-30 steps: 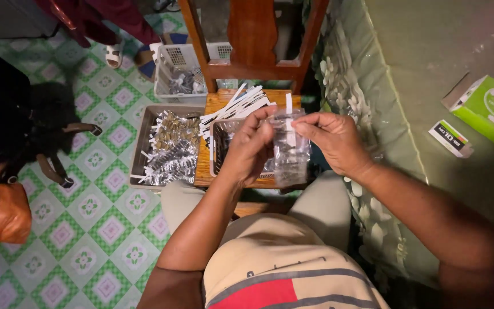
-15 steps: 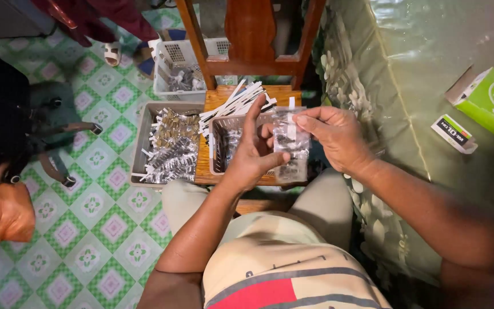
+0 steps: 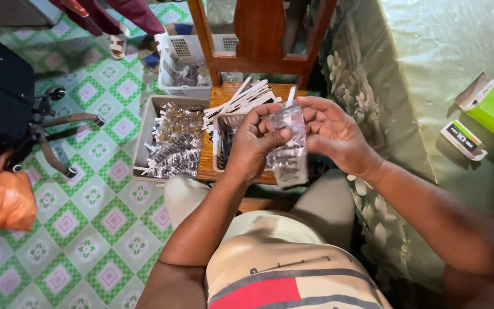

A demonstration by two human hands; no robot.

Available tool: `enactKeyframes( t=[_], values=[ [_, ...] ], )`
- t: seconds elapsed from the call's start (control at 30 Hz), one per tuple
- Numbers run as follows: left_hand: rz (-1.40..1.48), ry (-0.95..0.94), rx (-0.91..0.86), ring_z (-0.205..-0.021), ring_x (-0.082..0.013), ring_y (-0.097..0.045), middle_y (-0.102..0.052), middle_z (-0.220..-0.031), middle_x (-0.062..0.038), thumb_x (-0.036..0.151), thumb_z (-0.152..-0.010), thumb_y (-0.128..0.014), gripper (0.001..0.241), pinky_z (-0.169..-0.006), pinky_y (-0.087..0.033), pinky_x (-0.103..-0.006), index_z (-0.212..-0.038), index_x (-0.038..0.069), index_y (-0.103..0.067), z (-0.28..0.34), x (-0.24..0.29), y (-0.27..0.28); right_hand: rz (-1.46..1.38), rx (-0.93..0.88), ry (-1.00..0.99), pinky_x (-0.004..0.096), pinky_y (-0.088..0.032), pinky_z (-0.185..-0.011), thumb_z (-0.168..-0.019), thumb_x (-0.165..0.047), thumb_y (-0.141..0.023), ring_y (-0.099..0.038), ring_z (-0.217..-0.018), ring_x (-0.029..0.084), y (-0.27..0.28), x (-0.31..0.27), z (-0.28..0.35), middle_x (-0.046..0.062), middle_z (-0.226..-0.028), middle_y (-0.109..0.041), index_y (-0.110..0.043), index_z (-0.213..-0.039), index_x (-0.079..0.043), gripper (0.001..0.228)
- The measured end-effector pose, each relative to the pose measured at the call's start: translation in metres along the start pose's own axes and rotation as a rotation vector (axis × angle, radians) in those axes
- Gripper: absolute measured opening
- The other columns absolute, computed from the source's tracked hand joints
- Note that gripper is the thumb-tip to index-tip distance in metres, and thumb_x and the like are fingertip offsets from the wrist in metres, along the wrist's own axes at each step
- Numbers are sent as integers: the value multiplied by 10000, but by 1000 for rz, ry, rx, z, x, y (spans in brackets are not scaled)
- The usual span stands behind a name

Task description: Packaging small metal fasteners and white strips into small plastic bags.

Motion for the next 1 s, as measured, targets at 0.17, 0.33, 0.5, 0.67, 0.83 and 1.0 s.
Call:
enactKeyframes(
  t=[0.17, 0.33, 0.5, 0.67, 0.83, 1.0],
  values=[
    [95, 8, 79, -749, -195, -754, -687, -754, -75, -55, -805, -820, 547, -739, -642, -278, -1294, -30, -575, -2, 2, 11, 212, -178, 86, 323, -471, -1017, -684, -11, -914, -572, -1107, 140, -8, 6, 6, 126, -1404, -521, -523, -1390, -26, 807],
    [136, 28, 109, -765, -247, -774, -713, -781, -113, -59, -808, -815, 512, -746, -647, -298, -1266, -26, -587, 2, -4, 15, 368, -154, 88, 328, -469, -1022, -783, -31, -869, -536, -1082, 141, -2, 11, 11, 141, -1289, -502, -664, -1260, -8, 519],
    [146, 35, 116, -747, -168, -757, -705, -767, -70, -52, -810, -813, 494, -771, -643, -283, -1249, -31, -588, 0, -10, 17, 615, -75, 179, 383, -500, -931, -870, -124, -826, -595, -991, 191, -4, -11, 7, 144, -1197, -573, -757, -1122, -63, 269],
    [144, 42, 123, -743, -169, -756, -712, -778, -79, -50, -816, -812, 483, -770, -644, -292, -1245, -33, -589, 4, -4, 10, 707, -50, 282, 392, -564, -868, -915, -79, -784, -697, -930, 226, -6, -16, 10, 171, -1191, -595, -782, -1068, -36, 158],
    [131, 67, 110, -731, -169, -755, -727, -796, -87, -33, -822, -819, 485, -748, -645, -295, -1250, -33, -592, 5, -6, 8, 788, 2, 355, 439, -562, -919, -960, -74, -746, -676, -998, 283, -11, -27, 10, 194, -1324, -542, -761, -1041, -52, 85],
    [86, 172, 26, -963, -284, -737, -731, -1090, -181, 212, -930, -783, 581, -822, -642, -413, -1406, 30, -505, 5, -24, 13, 732, 84, 301, 405, -569, -812, -958, -40, -757, -720, -929, 318, -4, -26, 5, 228, -1115, -681, -724, -969, 32, 80]
  ],
)
Point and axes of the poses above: each hand's wrist, its own z-axis away from the middle knuckle, its own y-axis out of the back of the hand, x = y × z, the point moved 9 cm from there along -z, towards the middle knuckle
